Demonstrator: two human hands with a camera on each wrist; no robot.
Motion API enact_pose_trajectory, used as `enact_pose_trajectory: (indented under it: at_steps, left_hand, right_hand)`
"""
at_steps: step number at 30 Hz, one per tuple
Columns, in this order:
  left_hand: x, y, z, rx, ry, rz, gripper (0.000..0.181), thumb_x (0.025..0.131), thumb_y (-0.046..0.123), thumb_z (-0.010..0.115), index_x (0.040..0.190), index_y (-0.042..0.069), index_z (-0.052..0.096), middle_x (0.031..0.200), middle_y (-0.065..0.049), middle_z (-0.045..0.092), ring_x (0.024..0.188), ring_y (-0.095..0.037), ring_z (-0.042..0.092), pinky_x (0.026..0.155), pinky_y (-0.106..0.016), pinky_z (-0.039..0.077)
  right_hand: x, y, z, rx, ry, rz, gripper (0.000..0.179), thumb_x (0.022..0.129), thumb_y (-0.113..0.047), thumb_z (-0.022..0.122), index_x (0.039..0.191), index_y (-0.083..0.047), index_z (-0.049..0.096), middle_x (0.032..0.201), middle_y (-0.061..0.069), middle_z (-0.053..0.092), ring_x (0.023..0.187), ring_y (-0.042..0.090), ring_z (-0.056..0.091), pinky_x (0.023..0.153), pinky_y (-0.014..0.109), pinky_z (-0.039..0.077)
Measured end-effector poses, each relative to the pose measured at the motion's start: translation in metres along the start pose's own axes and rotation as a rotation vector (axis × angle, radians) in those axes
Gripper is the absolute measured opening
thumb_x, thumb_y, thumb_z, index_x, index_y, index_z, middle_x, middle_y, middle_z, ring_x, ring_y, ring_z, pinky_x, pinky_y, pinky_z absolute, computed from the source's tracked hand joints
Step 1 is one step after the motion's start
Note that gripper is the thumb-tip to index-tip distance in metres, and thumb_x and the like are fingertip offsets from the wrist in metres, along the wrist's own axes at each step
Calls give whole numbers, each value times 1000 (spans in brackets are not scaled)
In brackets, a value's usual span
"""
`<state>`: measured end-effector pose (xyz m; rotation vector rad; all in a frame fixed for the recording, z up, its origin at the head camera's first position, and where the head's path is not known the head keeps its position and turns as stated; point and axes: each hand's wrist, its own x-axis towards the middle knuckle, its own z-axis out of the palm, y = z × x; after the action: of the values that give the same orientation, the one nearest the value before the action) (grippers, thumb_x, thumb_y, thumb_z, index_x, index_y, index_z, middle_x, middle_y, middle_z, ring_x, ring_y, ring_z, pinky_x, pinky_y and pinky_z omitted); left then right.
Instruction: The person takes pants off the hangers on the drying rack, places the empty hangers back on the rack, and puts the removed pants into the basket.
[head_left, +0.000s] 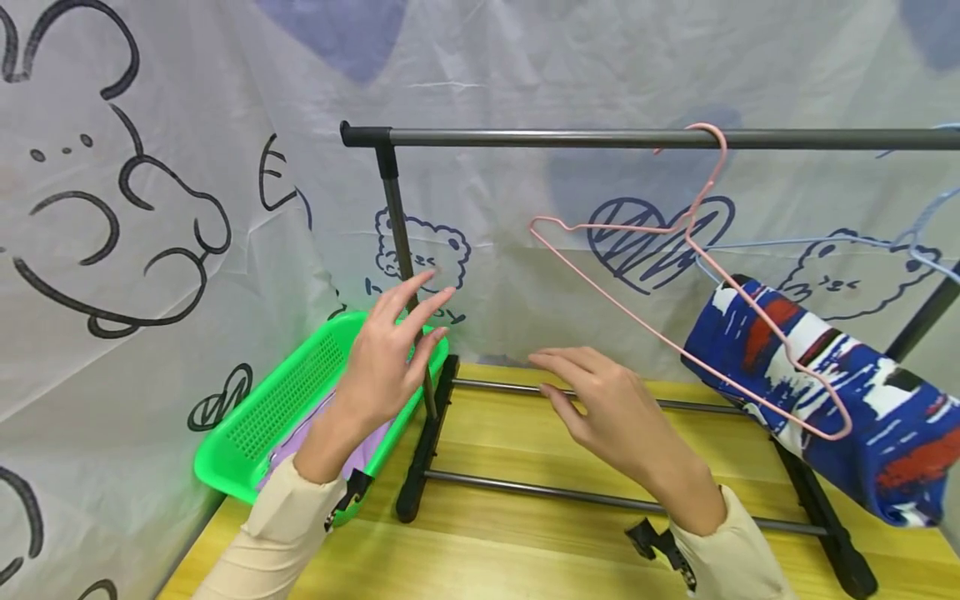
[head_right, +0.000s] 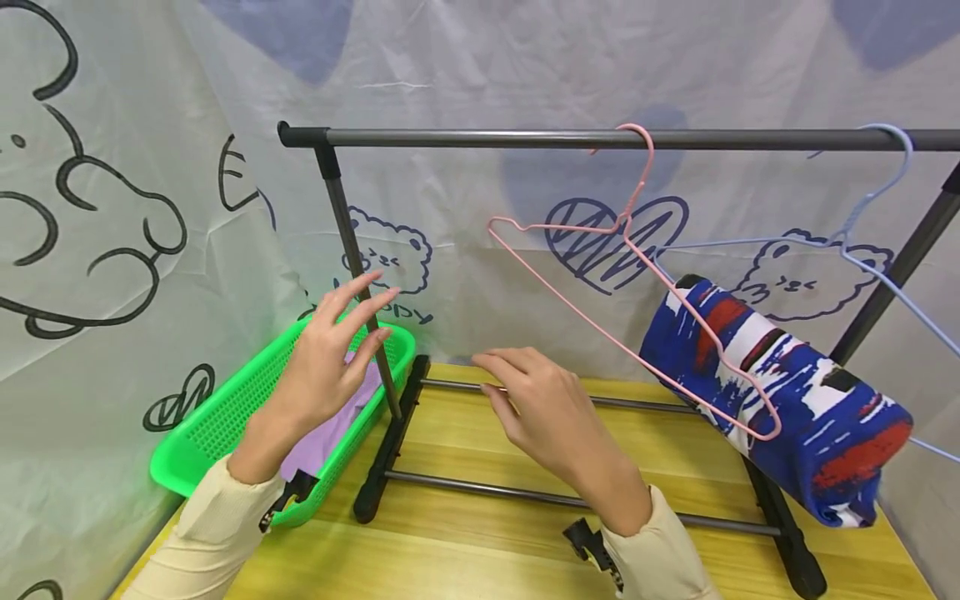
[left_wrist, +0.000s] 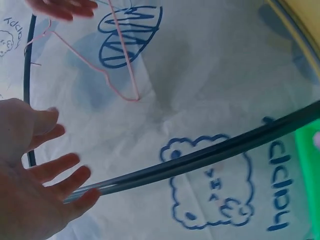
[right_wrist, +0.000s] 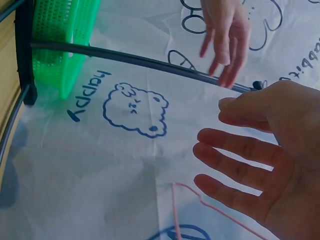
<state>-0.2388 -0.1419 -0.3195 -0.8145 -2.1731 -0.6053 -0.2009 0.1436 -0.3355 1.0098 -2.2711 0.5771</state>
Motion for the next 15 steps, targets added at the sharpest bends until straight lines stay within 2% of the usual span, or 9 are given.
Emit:
enact_pose_trajectory:
  at_steps: [6,15]
  left_hand:
    - [31,-2,-10,28,135,61,51,98,8,68,148,12,56,158,-17,41,138,-38,43,110,-57,37]
    - [75,-7,-21,128,262,150,53,101,9,64,152,12,51,158,-20,39,144,-38,36,117,-53,29]
  right_hand:
    - [-10,-1,-22,-51,13,-4,41,88,-7,80,128,-7,71,125,7,70,110,26,68,87,43,59]
    - [-21,-6,-54,-125,16,-6,48,83,-9,84,129,-8,70,129,9,68,116,30,65,93,50,56]
